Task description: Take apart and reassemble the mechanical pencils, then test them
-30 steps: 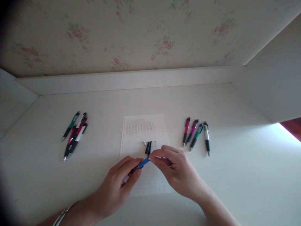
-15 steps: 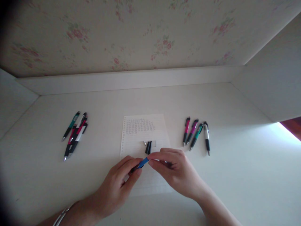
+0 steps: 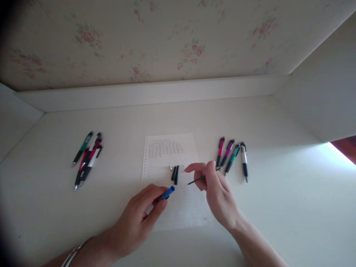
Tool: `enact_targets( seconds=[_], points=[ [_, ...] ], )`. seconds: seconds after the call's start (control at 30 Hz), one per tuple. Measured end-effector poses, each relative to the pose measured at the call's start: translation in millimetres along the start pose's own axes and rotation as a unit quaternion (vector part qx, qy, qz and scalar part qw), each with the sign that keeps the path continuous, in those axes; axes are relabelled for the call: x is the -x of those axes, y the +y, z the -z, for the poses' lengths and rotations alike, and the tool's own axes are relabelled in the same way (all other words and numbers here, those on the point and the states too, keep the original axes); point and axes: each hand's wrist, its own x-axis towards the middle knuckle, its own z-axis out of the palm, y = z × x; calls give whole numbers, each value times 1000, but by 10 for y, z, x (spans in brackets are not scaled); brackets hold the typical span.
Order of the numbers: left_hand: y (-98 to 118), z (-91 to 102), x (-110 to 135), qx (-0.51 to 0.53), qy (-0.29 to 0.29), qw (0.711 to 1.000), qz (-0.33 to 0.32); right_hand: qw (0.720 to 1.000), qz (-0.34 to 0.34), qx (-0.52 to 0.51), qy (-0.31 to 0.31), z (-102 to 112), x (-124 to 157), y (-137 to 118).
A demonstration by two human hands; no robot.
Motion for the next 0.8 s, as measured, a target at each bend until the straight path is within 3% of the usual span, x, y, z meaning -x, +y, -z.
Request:
enact_targets(
  seconds=[0.27, 0.57, 0.8],
  points=[
    [-15, -1, 12, -14, -13, 1000, -6, 993, -28, -107, -46, -92, 75, 19],
    [4, -10, -1, -24, -13, 999, -22, 995, -38, 4, -87, -168, 114, -25],
    [-16, -21, 2, -22, -10, 999, -23, 993, -56, 3, -107, -176, 127, -38]
  ],
)
